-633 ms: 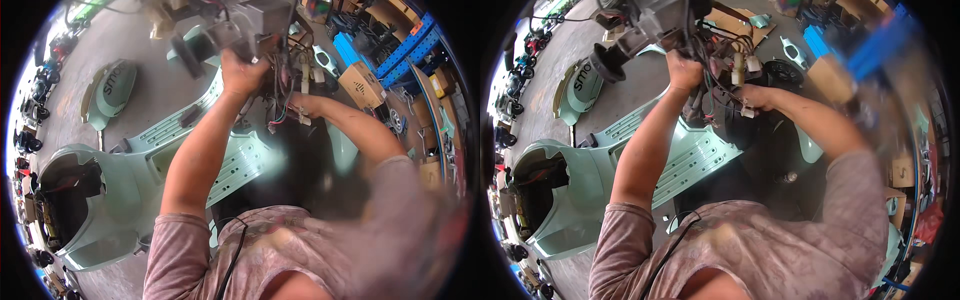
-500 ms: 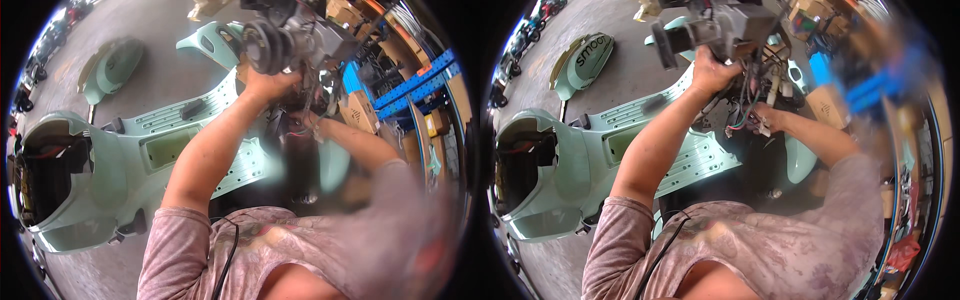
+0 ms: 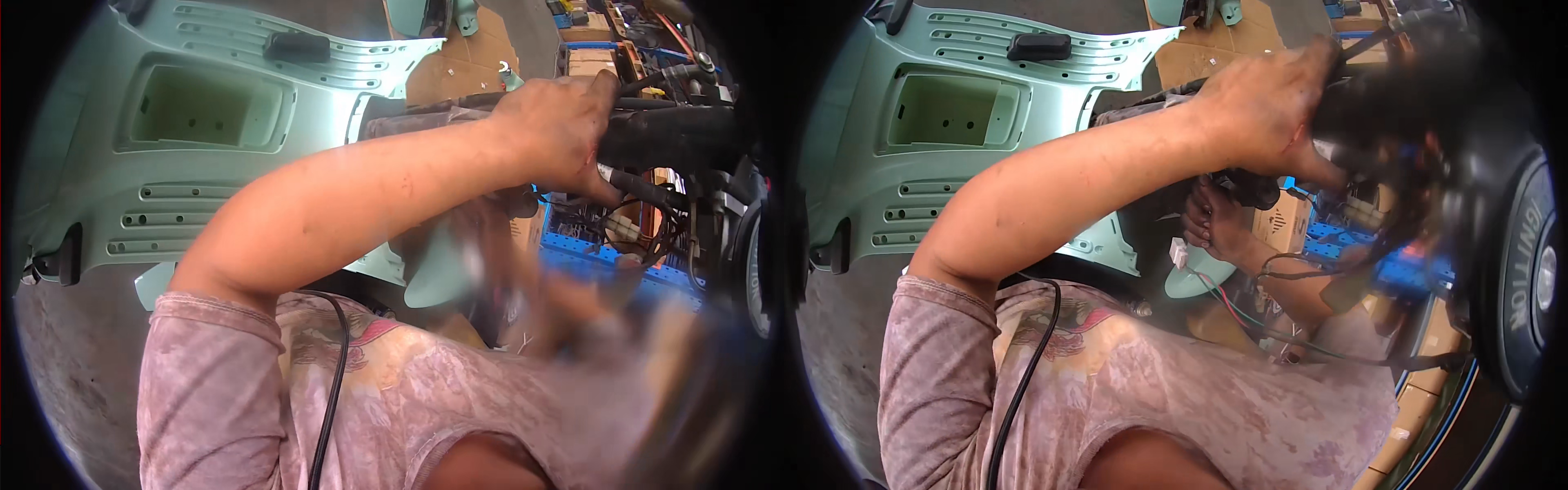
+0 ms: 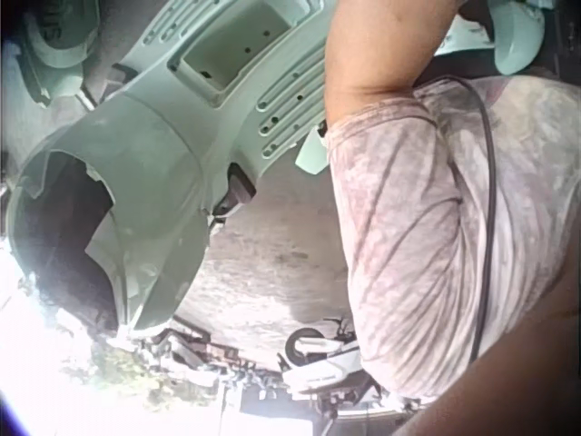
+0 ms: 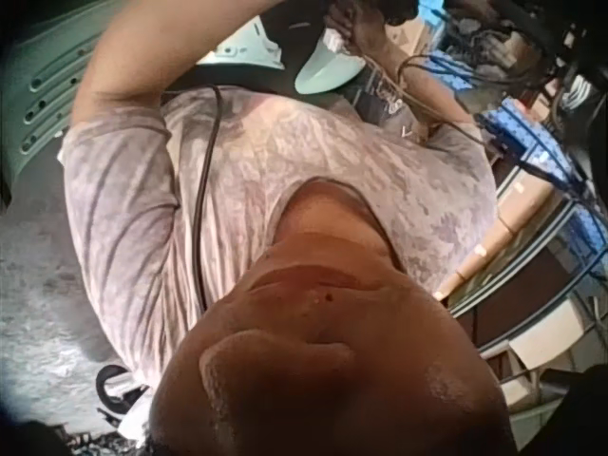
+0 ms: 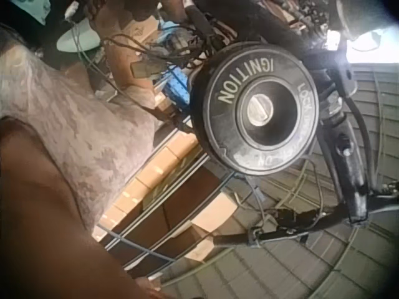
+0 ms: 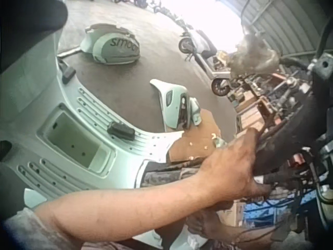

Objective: The person uses a wrench to work on the electrical wiring and internal components under the front cowl of a light green scooter. They manipulate various wires and connectors by hand while accessing the assembly inside the frame.

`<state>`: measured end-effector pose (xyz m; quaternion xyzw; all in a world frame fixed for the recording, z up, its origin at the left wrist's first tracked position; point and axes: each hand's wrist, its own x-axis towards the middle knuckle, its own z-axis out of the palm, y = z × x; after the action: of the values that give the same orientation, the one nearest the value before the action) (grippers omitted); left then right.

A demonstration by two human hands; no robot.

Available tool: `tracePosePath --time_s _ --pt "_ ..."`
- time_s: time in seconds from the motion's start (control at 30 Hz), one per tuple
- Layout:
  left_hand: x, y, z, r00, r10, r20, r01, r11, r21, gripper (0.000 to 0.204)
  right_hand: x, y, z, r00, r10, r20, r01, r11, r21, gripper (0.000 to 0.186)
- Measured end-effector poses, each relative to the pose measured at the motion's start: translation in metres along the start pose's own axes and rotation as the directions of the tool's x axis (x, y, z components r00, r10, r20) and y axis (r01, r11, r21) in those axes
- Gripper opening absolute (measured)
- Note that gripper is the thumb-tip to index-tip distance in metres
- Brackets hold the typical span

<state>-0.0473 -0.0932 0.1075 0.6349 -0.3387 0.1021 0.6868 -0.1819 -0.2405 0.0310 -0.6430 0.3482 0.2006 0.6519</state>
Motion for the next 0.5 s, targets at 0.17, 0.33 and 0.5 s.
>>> tracePosePath --time_s 0.17,0.33,0.5 --pt "-0.002 -0.004 0.008 0.994 0.088 -0.068 -0.087 0.996 0.020 0.080 -0.003 -0.014 -0.001 0.996 0.037 0.078 -0.032 0.997 -0.064 0.039" --pt "-0.006 -0.004 0.009 0.987 0.095 -0.129 -0.092 0.995 0.033 0.080 -0.002 -0.008 0.014 0.987 0.155 0.036 -0.156 0.987 0.035 0.038" --pt "-0.003 -0.002 0.005 0.994 0.090 -0.065 -0.089 0.996 0.010 0.080 -0.001 -0.010 0.015 0.997 0.063 0.050 -0.067 0.994 0.089 0.037"
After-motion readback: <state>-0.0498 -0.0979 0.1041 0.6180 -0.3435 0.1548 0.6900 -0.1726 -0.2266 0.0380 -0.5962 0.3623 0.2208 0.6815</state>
